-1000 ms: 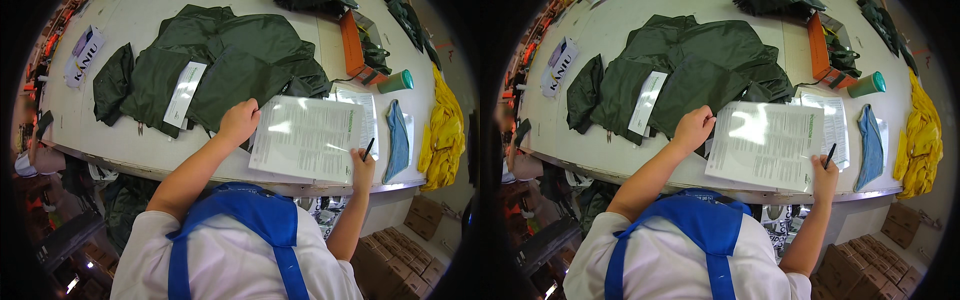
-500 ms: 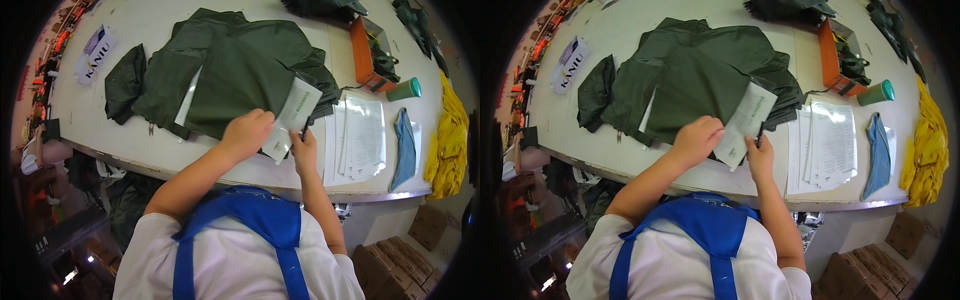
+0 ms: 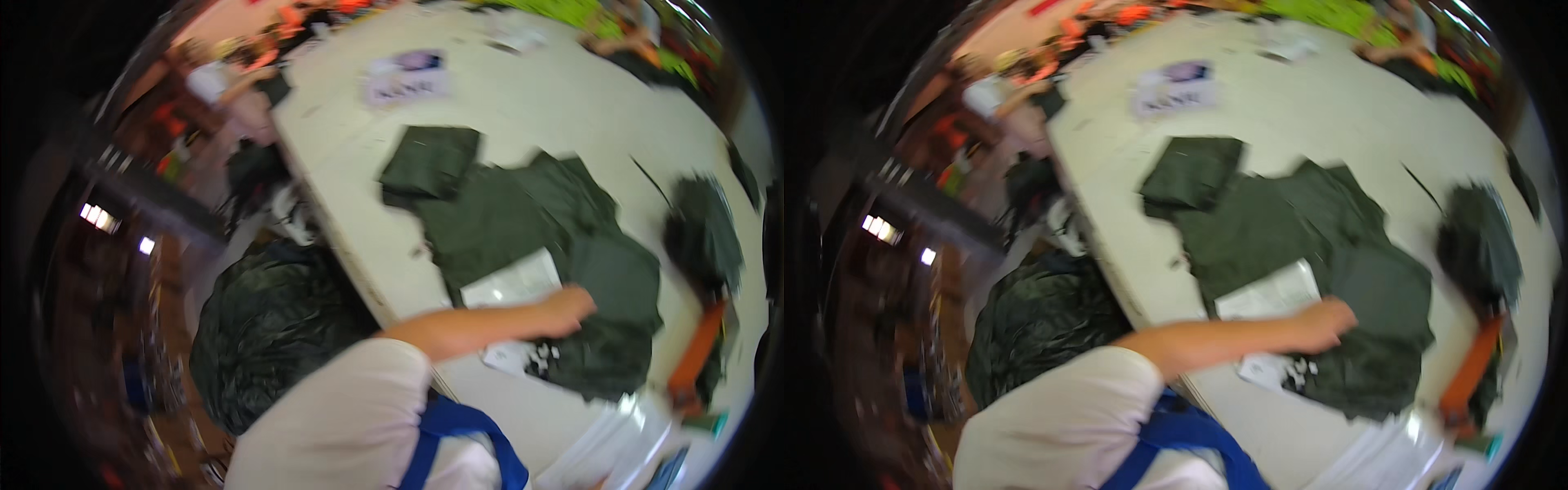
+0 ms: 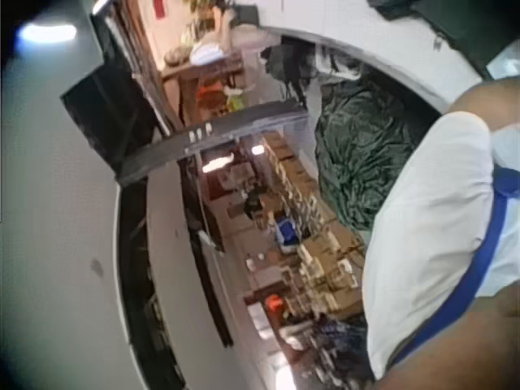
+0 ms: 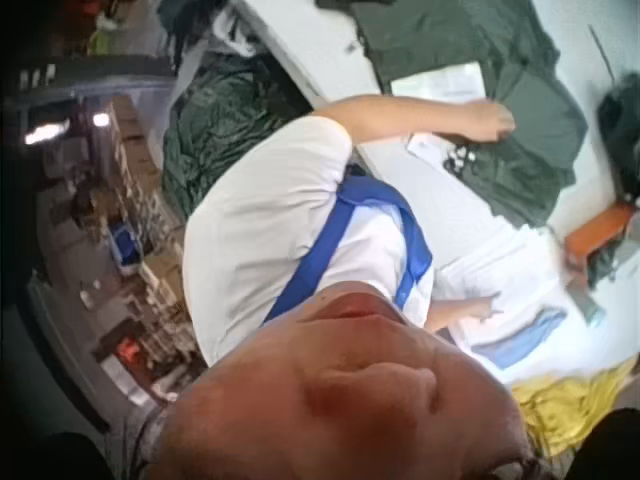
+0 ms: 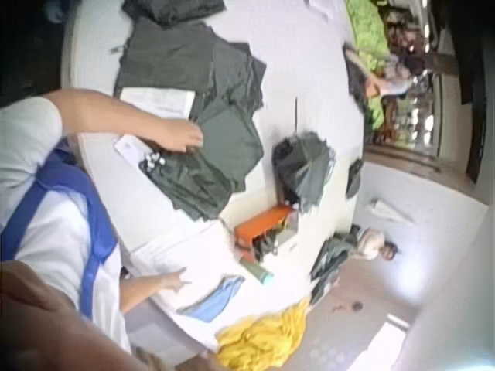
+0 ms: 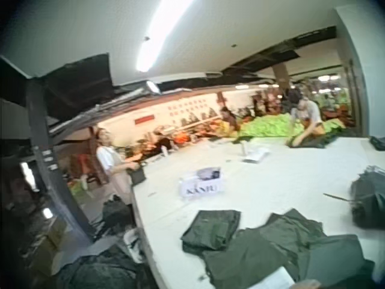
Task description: The person folds a green jacket on a white table, then places a paper label on it. They repeat this process with several other jackets, stacking the labeled items on the table.
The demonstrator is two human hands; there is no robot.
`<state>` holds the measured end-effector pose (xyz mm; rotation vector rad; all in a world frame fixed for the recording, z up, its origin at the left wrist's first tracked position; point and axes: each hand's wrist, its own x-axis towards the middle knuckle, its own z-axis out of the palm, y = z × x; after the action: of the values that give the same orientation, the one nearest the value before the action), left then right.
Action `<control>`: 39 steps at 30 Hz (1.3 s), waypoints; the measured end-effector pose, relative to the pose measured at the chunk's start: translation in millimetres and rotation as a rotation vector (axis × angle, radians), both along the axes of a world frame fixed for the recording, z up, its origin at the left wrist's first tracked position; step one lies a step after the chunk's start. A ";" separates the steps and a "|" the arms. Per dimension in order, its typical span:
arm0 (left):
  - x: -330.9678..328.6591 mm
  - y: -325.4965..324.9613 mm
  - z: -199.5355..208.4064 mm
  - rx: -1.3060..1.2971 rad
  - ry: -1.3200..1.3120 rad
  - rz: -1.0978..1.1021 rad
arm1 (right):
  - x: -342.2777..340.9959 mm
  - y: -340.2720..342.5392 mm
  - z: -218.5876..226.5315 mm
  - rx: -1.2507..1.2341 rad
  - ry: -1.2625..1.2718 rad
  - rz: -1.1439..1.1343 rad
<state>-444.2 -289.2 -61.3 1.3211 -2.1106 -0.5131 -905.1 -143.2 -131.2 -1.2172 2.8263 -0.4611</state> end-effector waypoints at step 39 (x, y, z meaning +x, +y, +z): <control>-36.6 -61.9 -38.3 0.125 -0.508 0.016 | 83.8 52.5 138.8 -0.452 -1.284 -0.065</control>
<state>-480.8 -351.1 -99.6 1.6758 -2.5005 -0.3278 -821.4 -90.7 7.6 -0.4708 1.6645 -1.3198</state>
